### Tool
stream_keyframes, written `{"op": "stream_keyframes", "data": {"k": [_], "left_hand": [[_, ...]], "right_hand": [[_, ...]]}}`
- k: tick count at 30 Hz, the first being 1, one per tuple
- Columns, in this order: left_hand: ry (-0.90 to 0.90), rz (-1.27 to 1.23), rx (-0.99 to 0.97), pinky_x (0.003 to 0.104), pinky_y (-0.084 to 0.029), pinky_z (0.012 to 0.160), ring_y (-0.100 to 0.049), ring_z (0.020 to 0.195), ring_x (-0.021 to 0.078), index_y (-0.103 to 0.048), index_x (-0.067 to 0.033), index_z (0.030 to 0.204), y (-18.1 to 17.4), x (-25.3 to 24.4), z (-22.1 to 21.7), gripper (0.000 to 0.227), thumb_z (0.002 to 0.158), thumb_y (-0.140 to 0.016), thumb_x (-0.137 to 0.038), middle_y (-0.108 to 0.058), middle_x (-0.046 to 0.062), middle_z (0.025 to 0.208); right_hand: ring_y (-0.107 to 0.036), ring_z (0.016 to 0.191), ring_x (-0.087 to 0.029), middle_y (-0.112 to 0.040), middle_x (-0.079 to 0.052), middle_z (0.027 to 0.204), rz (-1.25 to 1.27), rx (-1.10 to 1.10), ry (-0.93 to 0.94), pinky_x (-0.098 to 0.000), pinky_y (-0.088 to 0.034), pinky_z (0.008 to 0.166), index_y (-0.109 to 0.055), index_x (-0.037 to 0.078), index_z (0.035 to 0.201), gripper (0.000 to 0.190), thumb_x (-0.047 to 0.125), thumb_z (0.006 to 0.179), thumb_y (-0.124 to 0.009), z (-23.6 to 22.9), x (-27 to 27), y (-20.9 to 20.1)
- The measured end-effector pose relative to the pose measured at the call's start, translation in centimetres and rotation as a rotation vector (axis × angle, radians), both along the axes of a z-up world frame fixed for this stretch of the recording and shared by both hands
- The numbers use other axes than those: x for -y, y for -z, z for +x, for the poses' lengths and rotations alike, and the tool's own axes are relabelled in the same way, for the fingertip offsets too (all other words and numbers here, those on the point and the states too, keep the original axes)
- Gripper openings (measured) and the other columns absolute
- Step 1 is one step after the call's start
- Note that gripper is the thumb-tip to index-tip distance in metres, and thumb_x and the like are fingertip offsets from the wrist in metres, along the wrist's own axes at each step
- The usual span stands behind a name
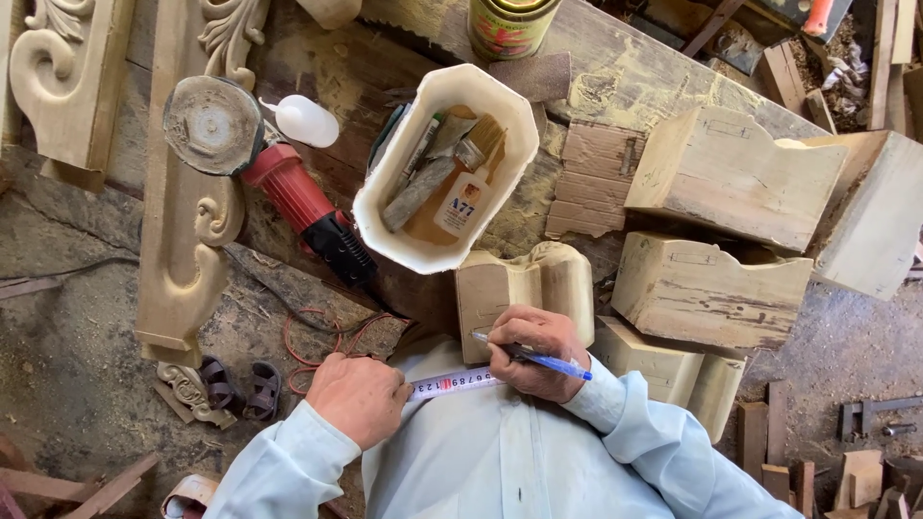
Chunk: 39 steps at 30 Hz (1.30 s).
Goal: Measuring and marking wooden blocks using a tape measure and a pen in a woodworking shop.
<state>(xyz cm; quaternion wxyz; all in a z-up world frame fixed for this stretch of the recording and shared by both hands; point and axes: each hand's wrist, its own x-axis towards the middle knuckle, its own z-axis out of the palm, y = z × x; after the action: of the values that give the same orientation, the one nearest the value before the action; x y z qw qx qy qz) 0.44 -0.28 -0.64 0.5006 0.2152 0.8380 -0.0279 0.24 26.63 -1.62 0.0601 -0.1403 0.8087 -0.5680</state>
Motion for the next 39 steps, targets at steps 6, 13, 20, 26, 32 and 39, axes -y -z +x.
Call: {"op": "stream_keyframes", "data": {"k": [6, 13, 20, 26, 32, 39], "left_hand": [[-0.015, -0.038, 0.067, 0.048, -0.045, 0.078, -0.066, 0.078, 0.0349, -0.067, -0.0164, 0.076, -0.8, -0.2, -0.4, 0.047, 0.103, -0.039, -0.043, -0.072, 0.004, 0.079], [0.015, -0.054, 0.079, 0.048, -0.045, 0.074, -0.065, 0.075, 0.0359, -0.065, -0.0159, 0.073, -1.2, -0.6, -0.8, 0.047, 0.101, -0.038, -0.043, -0.071, 0.005, 0.078], [0.014, -0.067, 0.094, 0.047, -0.045, 0.081, -0.066, 0.078, 0.0343, -0.065, -0.0162, 0.075, -1.8, -0.8, -1.3, 0.047, 0.103, -0.039, -0.044, -0.072, 0.004, 0.079], [0.015, -0.081, 0.085, 0.045, -0.043, 0.082, -0.064, 0.077, 0.0338, -0.065, -0.0176, 0.076, -1.3, -0.6, -0.9, 0.046, 0.103, -0.040, -0.046, -0.071, 0.003, 0.078], [0.013, -0.064, 0.089, 0.043, -0.043, 0.080, -0.063, 0.071, 0.0325, -0.063, -0.0171, 0.073, -1.7, -0.7, -1.2, 0.047, 0.104, -0.040, -0.045, -0.070, 0.001, 0.074], [0.013, -0.050, 0.074, 0.044, -0.043, 0.080, -0.063, 0.071, 0.0326, -0.063, -0.0166, 0.074, -1.3, -0.5, -0.9, 0.047, 0.103, -0.041, -0.046, -0.070, 0.001, 0.074]], "right_hand": [[-0.061, 0.058, -0.014, -0.067, -0.008, 0.075, -0.212, -0.002, 0.181, -0.0245, -0.052, 0.051, -0.067, 0.005, 0.077, 0.004, 0.001, 0.078, -0.068, -0.1, -1.5, -0.8], [-0.059, 0.055, -0.014, -0.066, -0.008, 0.074, -0.150, 0.003, 0.209, -0.0239, -0.050, 0.050, -0.064, 0.006, 0.073, 0.005, 0.005, 0.075, -0.069, 0.8, -2.8, 0.5], [-0.060, 0.055, -0.013, -0.066, -0.004, 0.074, -0.031, -0.015, 0.202, -0.0226, -0.050, 0.049, -0.064, 0.010, 0.073, 0.006, 0.006, 0.072, -0.068, 1.0, -2.9, 1.2], [-0.058, 0.055, -0.013, -0.065, -0.003, 0.075, -0.018, -0.042, 0.194, -0.0230, -0.049, 0.051, -0.063, 0.010, 0.074, 0.007, 0.006, 0.072, -0.067, 0.9, -3.0, 1.3], [-0.060, 0.055, -0.013, -0.066, -0.003, 0.074, 0.004, -0.035, 0.175, -0.0232, -0.049, 0.051, -0.064, 0.011, 0.072, 0.004, 0.008, 0.071, -0.066, 1.1, -3.2, 1.4], [-0.060, 0.054, -0.014, -0.066, -0.002, 0.075, 0.012, -0.060, 0.157, -0.0236, -0.051, 0.050, -0.063, 0.011, 0.073, 0.005, 0.008, 0.071, -0.066, 1.1, -3.3, 1.5]]}}
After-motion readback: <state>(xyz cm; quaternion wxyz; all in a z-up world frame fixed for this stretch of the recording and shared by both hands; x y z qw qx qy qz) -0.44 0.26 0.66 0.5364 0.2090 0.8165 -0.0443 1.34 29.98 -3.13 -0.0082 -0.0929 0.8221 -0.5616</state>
